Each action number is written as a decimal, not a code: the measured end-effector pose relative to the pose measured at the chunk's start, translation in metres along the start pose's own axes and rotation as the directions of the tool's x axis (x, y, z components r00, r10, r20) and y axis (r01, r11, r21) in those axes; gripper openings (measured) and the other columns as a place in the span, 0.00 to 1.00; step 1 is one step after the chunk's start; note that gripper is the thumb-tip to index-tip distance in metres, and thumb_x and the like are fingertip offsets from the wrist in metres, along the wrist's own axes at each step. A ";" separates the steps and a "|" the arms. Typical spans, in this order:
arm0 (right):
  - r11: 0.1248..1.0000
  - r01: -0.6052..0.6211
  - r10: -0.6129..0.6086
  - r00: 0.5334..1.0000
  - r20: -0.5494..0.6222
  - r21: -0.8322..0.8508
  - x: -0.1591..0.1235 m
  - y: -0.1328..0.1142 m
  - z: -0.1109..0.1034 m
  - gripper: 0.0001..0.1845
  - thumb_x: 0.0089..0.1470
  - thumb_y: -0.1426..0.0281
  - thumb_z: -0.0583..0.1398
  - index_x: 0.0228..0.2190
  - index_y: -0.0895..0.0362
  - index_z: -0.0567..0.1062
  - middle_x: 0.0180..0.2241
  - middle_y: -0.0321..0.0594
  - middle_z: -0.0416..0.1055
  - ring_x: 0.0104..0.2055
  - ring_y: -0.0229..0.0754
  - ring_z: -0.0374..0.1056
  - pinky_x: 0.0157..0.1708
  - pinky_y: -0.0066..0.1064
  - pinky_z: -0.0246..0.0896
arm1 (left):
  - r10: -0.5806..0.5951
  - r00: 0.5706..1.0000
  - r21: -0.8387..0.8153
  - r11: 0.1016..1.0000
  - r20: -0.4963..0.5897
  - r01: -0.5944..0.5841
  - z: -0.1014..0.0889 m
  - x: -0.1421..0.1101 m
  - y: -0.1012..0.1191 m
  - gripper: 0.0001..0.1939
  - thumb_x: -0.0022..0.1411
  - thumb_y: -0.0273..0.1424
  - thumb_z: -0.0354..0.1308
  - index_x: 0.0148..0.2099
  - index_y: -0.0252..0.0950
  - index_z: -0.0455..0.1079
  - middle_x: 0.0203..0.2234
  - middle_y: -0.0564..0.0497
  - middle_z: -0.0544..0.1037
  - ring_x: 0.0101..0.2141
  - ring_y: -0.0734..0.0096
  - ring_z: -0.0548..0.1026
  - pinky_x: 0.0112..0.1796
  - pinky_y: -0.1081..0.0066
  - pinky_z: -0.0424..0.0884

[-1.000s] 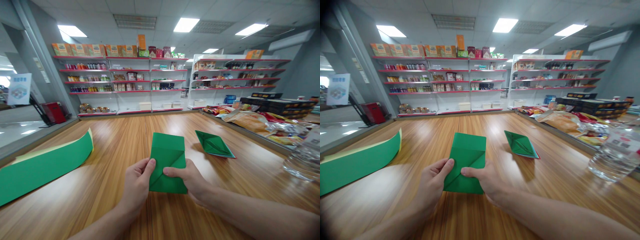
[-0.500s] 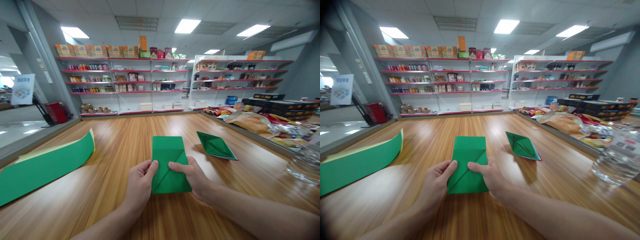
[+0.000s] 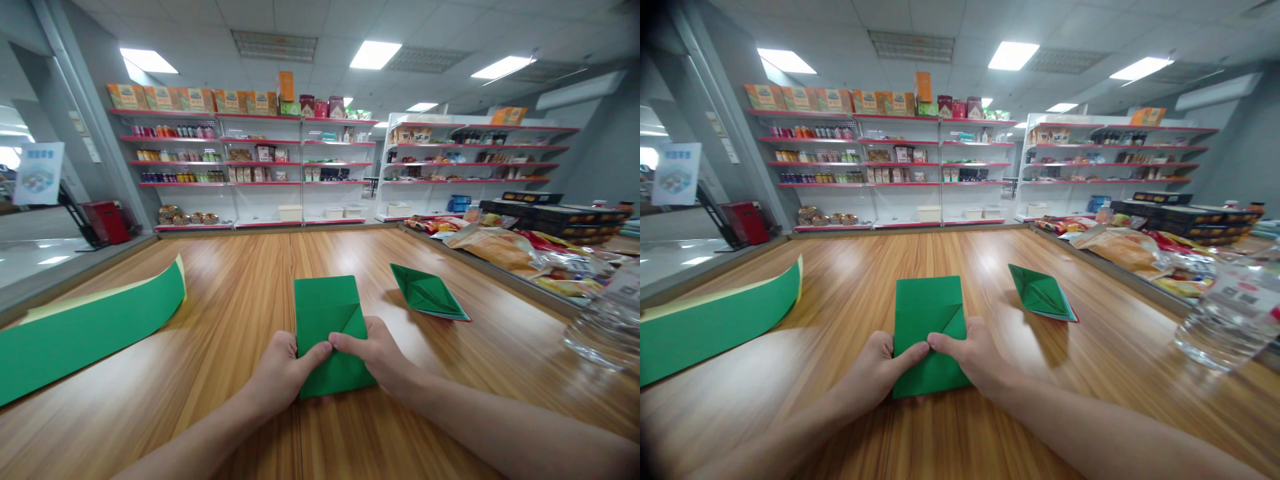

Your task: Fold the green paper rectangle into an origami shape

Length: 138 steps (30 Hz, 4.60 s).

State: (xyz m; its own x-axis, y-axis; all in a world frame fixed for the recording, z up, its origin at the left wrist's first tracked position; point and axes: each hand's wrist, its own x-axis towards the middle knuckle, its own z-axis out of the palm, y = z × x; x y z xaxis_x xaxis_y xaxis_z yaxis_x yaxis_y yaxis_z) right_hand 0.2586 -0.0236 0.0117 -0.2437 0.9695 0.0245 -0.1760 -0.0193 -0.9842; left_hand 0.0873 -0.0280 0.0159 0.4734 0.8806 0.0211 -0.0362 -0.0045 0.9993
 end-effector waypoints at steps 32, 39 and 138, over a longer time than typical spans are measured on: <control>0.964 -0.141 0.157 0.986 -0.051 0.225 0.013 0.006 -0.007 0.19 0.50 0.55 0.63 0.26 0.61 0.76 0.23 0.43 0.76 0.22 0.41 0.70 0.23 0.32 0.68 | -0.025 0.998 -0.066 0.997 0.049 0.028 0.004 -0.004 -0.004 0.21 0.55 0.45 0.61 0.26 0.29 0.71 0.16 0.46 0.75 0.16 0.68 0.73 0.16 0.75 0.67; 0.997 -0.012 0.023 0.989 -0.144 0.074 0.015 0.010 -0.012 0.25 0.48 0.49 0.61 0.18 0.59 0.72 0.17 0.37 0.69 0.18 0.36 0.62 0.18 0.28 0.59 | 0.027 0.997 -0.001 1.000 -0.075 -0.028 -0.001 0.004 -0.013 0.23 0.55 0.47 0.59 0.24 0.30 0.70 0.18 0.50 0.71 0.18 0.75 0.66 0.20 0.76 0.62; 0.965 -0.075 0.108 0.987 -0.122 0.252 0.010 -0.001 -0.004 0.21 0.43 0.65 0.68 0.40 0.59 0.74 0.31 0.44 0.78 0.32 0.49 0.74 0.31 0.38 0.69 | 0.036 0.985 0.044 0.999 -0.168 -0.029 -0.006 0.005 -0.011 0.24 0.59 0.49 0.54 0.27 0.31 0.68 0.16 0.44 0.76 0.16 0.70 0.72 0.17 0.76 0.64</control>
State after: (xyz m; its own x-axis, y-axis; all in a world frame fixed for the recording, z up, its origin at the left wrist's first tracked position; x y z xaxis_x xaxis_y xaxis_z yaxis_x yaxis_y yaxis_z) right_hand 0.2602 -0.0125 0.0118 -0.1436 0.9842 -0.1033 -0.3915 -0.1524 -0.9075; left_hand 0.0849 -0.0209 0.0045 0.3173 0.9469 0.0521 -0.0111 -0.0512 0.9986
